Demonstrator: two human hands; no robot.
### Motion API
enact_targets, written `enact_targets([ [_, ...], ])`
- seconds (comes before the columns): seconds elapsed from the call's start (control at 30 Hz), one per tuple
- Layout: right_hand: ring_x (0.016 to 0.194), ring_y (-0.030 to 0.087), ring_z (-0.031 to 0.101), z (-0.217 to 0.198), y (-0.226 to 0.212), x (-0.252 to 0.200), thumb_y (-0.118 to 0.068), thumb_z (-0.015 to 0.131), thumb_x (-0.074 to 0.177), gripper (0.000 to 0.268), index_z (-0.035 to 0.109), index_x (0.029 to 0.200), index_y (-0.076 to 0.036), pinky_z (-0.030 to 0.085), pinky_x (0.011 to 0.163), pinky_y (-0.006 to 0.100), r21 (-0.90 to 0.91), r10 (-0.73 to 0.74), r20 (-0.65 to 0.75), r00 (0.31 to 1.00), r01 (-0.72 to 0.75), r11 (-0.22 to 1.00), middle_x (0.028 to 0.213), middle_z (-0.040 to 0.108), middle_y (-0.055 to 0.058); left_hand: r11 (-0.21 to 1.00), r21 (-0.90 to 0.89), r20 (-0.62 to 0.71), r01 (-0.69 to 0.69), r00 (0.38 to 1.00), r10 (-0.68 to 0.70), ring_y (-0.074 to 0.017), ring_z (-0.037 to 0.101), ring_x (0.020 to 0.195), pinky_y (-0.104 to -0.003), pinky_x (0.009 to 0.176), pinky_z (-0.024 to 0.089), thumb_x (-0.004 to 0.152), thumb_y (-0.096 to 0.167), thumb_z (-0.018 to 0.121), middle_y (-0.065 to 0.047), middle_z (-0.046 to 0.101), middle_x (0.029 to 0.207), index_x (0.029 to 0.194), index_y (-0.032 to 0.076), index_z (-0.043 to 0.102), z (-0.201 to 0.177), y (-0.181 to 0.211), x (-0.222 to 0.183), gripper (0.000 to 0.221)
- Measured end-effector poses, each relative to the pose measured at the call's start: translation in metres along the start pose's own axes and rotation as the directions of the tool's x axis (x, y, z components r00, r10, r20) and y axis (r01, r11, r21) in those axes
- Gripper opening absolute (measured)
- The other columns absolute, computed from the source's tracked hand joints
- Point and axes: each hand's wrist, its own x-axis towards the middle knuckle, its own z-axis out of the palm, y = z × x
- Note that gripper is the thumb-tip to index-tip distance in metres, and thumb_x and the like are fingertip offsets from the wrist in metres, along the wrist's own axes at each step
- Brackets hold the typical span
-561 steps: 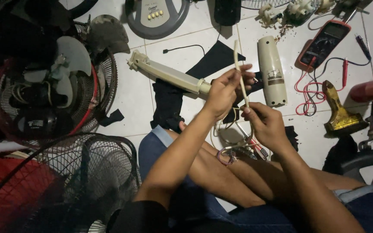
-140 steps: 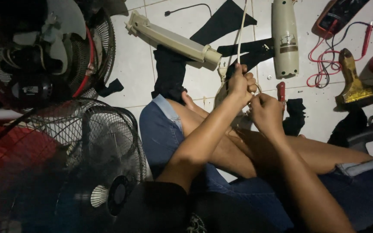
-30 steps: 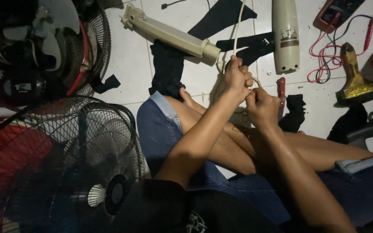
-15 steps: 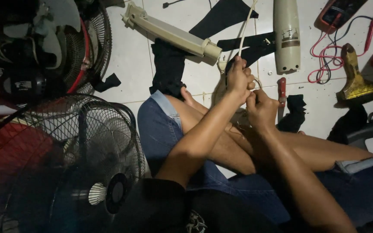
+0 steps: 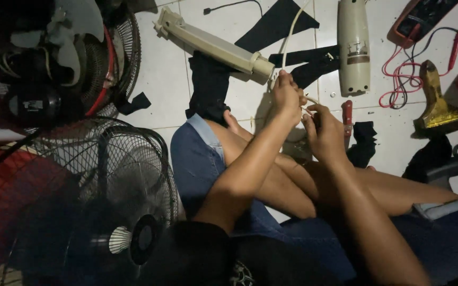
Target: Threading electrical wires through a plastic fan neck component as part of a fan repair.
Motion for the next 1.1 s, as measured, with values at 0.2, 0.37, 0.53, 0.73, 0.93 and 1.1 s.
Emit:
enact_targets([
  [0.2, 0.077, 0.035, 0.073, 0.009, 0.012, 0.002, -0.012, 0.066, 0.108, 0.011, 0.071, 0.110, -0.003, 0.057, 0.068, 0.042, -0.165, -0.181, -0.128, 0.975, 0.159, 0.973, 0.083, 0.072, 0.016, 0.999, -0.028, -0.029, 0.018, 0.999, -0.019, -0.0062, 0.027, 0.044, -0.019, 0.034, 0.023, 0.110, 0.041, 0.032, 0.009, 0.020, 0.067, 0.081, 0.022, 0.040, 0.001, 0.002, -0.006, 0.036],
  [0.37, 0.074, 0.036, 0.071, 0.010, 0.010, 0.000, -0.013, 0.057, 0.112, 0.020, 0.072, 0.105, -0.003, 0.055, 0.068, 0.042, -0.207, -0.137, -0.030, 0.990, 0.128, 0.970, 0.075, 0.068, 0.016, 0.999, -0.025, -0.032, 0.027, 0.999, -0.028, -0.0059, 0.028, 0.045, -0.018, 0.035, 0.021, 0.110, 0.040, 0.030, 0.009, 0.020, 0.068, 0.080, 0.022, 0.040, 0.004, 0.009, -0.014, 0.037],
  [0.53, 0.074, 0.040, 0.068, 0.013, 0.019, -0.001, -0.018, 0.053, 0.111, 0.024, 0.070, 0.102, -0.004, 0.053, 0.067, 0.046, -0.118, -0.102, -0.034, 0.994, 0.098, 0.988, 0.071, 0.062, 0.016, 0.999, -0.037, -0.007, 0.037, 0.999, -0.038, -0.0058, 0.029, 0.047, -0.018, 0.036, 0.021, 0.109, 0.043, 0.035, 0.009, 0.021, 0.068, 0.080, 0.021, 0.043, 0.005, 0.004, -0.012, 0.037],
  [0.73, 0.074, 0.040, 0.070, 0.005, 0.010, -0.003, -0.016, 0.060, 0.107, 0.015, 0.068, 0.098, -0.007, 0.052, 0.064, 0.045, -0.080, -0.109, -0.075, 0.991, 0.103, 0.991, 0.069, 0.061, 0.017, 0.998, -0.043, 0.084, 0.036, 0.996, -0.033, -0.0035, 0.019, 0.043, -0.019, 0.035, 0.017, 0.109, 0.044, 0.033, 0.012, 0.016, 0.065, 0.078, 0.025, 0.036, 0.008, 0.008, -0.027, 0.037],
  [0.93, 0.069, 0.037, 0.070, 0.004, 0.002, -0.005, -0.014, 0.061, 0.106, 0.015, 0.068, 0.094, -0.010, 0.052, 0.062, 0.042, -0.069, -0.077, -0.104, 0.992, 0.070, 0.995, 0.064, 0.062, 0.014, 0.997, -0.066, 0.103, 0.029, 0.994, -0.022, -0.0046, 0.016, 0.043, -0.020, 0.035, 0.015, 0.108, 0.047, 0.035, 0.011, 0.013, 0.063, 0.077, 0.026, 0.034, 0.001, -0.007, -0.012, 0.038],
  [1.1, 0.070, 0.036, 0.071, 0.009, 0.011, -0.006, -0.016, 0.061, 0.106, 0.017, 0.069, 0.092, -0.012, 0.053, 0.063, 0.042, -0.047, -0.009, -0.058, 0.998, 0.006, 0.999, 0.063, 0.064, 0.011, 0.998, -0.055, 0.100, 0.043, 0.994, -0.037, -0.0047, 0.017, 0.043, -0.020, 0.036, 0.015, 0.109, 0.047, 0.034, 0.010, 0.013, 0.063, 0.082, 0.025, 0.035, 0.000, -0.009, -0.014, 0.035],
])
